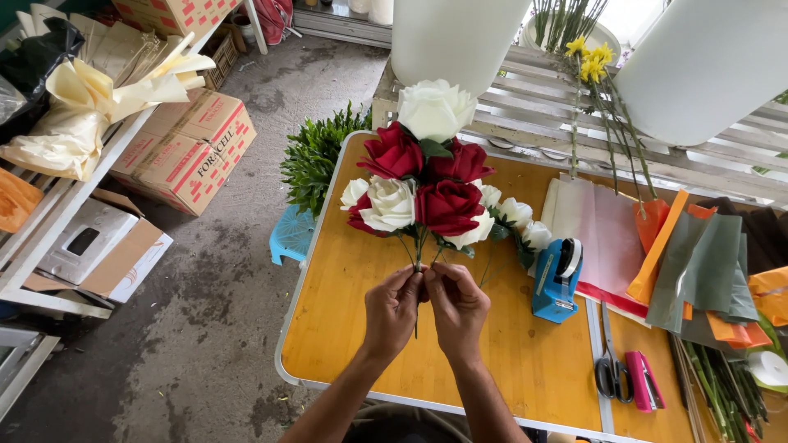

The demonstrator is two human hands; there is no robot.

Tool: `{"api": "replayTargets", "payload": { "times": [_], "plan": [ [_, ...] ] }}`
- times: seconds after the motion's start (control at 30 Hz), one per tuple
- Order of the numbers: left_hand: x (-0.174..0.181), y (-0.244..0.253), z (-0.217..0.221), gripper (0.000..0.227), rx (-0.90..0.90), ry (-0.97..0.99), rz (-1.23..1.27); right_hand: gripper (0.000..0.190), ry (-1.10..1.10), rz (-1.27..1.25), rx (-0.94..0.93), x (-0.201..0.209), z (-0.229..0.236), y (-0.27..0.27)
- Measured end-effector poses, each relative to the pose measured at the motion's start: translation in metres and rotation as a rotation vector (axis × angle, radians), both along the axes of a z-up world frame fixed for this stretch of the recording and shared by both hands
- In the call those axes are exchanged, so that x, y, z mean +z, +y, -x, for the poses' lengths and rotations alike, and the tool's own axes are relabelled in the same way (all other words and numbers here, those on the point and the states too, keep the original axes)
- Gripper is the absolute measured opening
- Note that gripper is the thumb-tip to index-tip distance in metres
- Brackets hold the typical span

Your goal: The person arranges artificial red and white roses into a bouquet on a wooden table. They gather the stems, twist them together by hand, and adjust the flower heads to form a cohesive bunch.

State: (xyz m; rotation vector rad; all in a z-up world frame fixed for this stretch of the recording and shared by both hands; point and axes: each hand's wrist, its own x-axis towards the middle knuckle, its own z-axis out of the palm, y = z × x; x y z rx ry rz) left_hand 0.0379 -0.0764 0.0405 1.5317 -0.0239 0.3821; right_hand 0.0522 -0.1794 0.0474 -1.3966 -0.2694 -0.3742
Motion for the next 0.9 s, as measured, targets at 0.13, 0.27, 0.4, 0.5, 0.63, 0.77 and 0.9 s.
{"api": "replayTargets", "payload": {
  "times": [0.13, 0.27, 0.4, 0.5, 0.63, 0.77, 0.9],
  "plan": [
    [0.003, -0.003, 0.0, 0.021, -0.005, -0.058, 0.097, 0.006, 0.041, -0.128, -0.047, -0.008, -0.006, 0.004],
    [-0.005, -0.006, 0.0, 0.022, -0.006, -0.078, 0.075, 0.007, 0.116, -0.17, 0.002, -0.009, -0.007, 0.0],
    [-0.009, -0.008, 0.0, 0.022, -0.003, -0.086, 0.068, 0.005, 0.174, -0.205, 0.033, -0.01, -0.007, -0.004],
    [-0.014, -0.01, -0.001, 0.022, -0.006, -0.088, 0.07, 0.006, 0.199, -0.219, 0.05, -0.013, -0.008, -0.006],
    [-0.015, -0.012, 0.0, 0.024, -0.002, -0.098, 0.087, 0.007, 0.188, -0.179, 0.058, -0.005, -0.005, -0.007],
    [-0.019, -0.012, -0.001, 0.026, -0.007, -0.11, 0.108, 0.005, 0.172, -0.181, 0.053, -0.014, -0.007, -0.007],
    [-0.024, -0.013, 0.001, 0.026, 0.0, -0.117, 0.101, 0.004, 0.159, -0.2, 0.049, -0.012, -0.006, -0.007]
  ]
}}
